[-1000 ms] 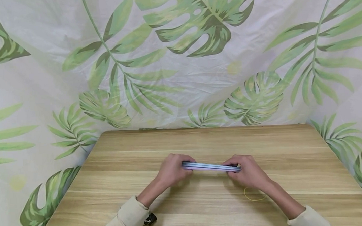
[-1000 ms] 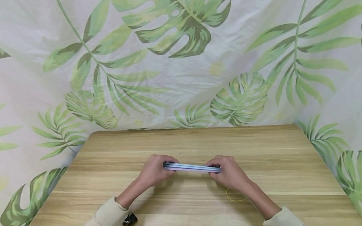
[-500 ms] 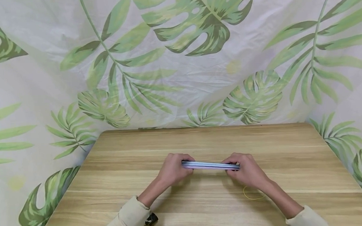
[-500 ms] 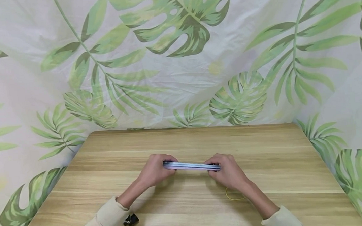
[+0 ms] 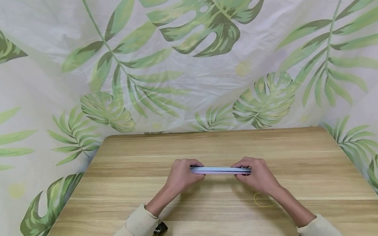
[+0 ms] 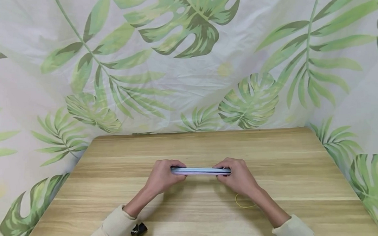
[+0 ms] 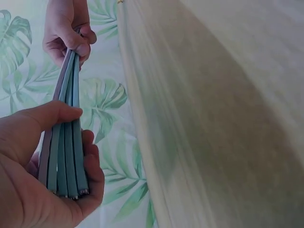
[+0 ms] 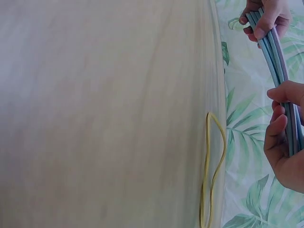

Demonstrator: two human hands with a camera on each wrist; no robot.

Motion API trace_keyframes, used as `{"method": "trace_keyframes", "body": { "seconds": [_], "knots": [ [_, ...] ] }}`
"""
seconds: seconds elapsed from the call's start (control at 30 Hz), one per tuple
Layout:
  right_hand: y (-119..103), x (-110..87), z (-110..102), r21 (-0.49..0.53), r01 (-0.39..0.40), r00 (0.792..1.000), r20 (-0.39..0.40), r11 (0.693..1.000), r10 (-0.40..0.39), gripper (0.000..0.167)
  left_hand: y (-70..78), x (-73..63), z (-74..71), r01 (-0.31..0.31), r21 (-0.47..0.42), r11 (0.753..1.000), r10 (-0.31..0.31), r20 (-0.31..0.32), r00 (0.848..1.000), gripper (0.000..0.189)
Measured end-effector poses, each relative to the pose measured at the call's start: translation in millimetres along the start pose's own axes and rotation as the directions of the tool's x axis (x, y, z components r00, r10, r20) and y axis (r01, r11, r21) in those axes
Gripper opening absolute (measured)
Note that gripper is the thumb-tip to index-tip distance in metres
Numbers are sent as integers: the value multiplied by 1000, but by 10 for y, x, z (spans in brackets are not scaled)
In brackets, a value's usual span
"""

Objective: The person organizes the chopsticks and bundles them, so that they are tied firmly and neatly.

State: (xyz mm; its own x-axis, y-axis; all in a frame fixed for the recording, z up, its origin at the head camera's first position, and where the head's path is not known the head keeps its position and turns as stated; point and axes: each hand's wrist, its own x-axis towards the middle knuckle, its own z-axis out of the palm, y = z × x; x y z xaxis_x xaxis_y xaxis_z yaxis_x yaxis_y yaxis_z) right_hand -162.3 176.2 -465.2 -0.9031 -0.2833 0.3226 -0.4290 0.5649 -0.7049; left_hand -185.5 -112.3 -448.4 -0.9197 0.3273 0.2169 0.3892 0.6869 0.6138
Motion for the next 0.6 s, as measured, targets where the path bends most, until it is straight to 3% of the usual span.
{"method": "trace_keyframes", "body": {
  "seconds": [0.2,0.37,0.6],
  "knots": [
    [9,6,-4,32,-26,1000,4,999,26,25,21,14,-28,-85,63,994,82,53,995,15],
    [16,13,-11,52,-36,999,15,998,36,23,46,28,-41,-167,162,973,155,86,984,20],
    [-44,28,-63,75,-72,997,38,995,69,18,139,87,-88,-208,274,939,191,90,978,21]
  ]
}}
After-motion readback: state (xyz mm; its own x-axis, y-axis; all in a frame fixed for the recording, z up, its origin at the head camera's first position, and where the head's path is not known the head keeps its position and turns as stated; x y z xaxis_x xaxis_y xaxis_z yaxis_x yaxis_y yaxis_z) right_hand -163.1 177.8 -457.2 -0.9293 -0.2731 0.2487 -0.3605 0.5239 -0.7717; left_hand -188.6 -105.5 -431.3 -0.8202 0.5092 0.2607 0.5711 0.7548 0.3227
